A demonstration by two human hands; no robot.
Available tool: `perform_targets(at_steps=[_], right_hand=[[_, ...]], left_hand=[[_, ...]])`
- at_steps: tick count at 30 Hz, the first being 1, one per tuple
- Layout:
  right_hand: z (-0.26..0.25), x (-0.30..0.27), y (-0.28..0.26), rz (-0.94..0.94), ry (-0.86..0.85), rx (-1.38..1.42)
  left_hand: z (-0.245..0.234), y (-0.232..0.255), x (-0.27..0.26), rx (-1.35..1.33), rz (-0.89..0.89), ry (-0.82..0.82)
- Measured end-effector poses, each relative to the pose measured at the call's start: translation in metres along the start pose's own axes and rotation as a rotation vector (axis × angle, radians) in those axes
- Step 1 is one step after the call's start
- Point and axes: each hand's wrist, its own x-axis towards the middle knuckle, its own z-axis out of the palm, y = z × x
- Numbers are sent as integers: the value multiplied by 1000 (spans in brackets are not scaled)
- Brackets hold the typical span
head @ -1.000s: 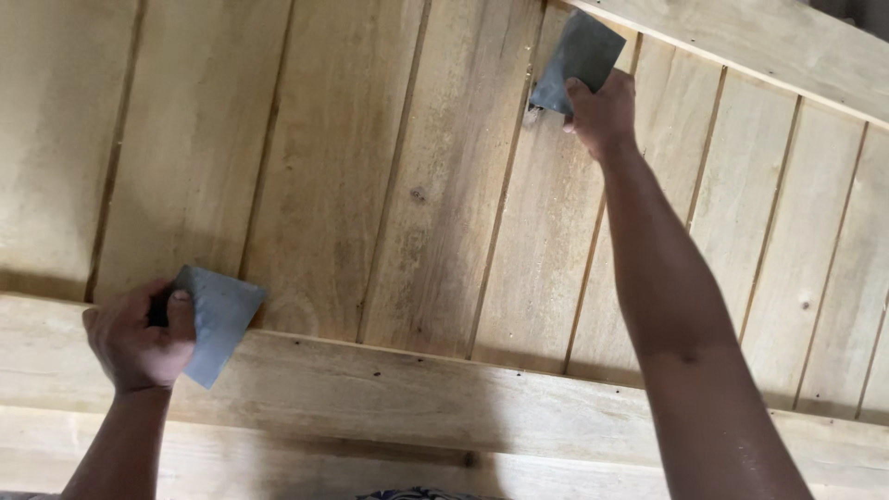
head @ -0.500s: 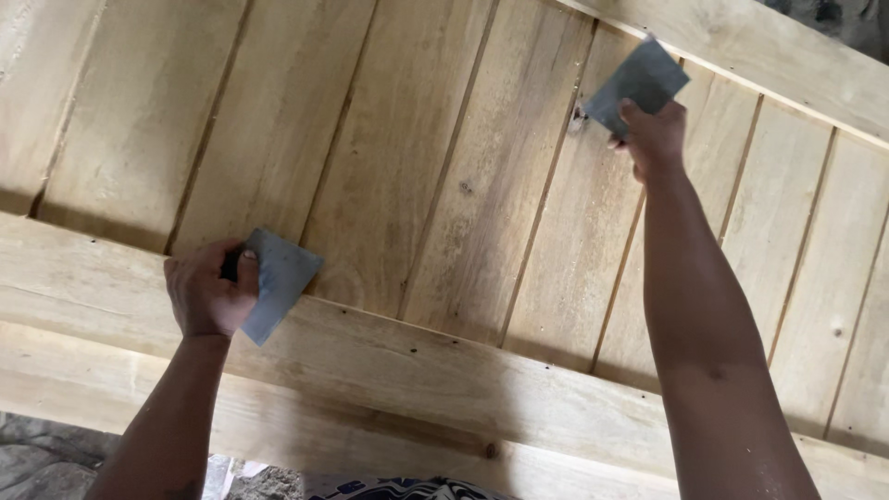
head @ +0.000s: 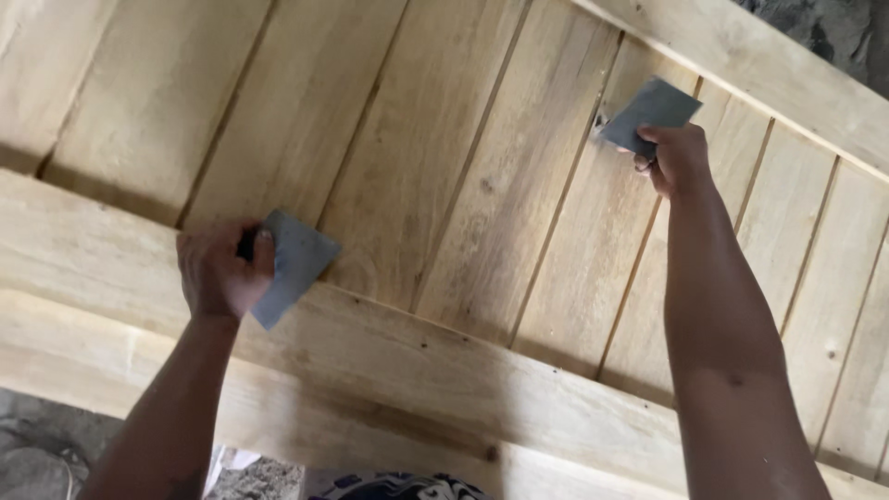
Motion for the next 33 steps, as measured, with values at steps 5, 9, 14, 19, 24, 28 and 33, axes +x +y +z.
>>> perform_targets(at_steps=[5, 9, 14, 19, 24, 28, 33], right_hand=[[-2, -1, 16, -314, 78, -84], [12, -2, 8, -294, 93, -207], [23, -16, 5, -314, 69, -168], [29, -25, 4, -422, 110, -412], [30, -24, -5, -336, 56, -563], [18, -17, -17, -263, -15, -522], [13, -4, -13, -424, -62, -683]], left_hand=[[-1, -2, -18, 2, -29, -34], [0, -3, -9, -27, -30, -37], [0, -4, -12, -20, -48, -43], [0, -4, -13, -28, -36, -35], [-2, -3, -18, -10, -26, -41], [1, 0, -8, 20, -3, -37], [-2, 2, -7, 9, 10, -10]])
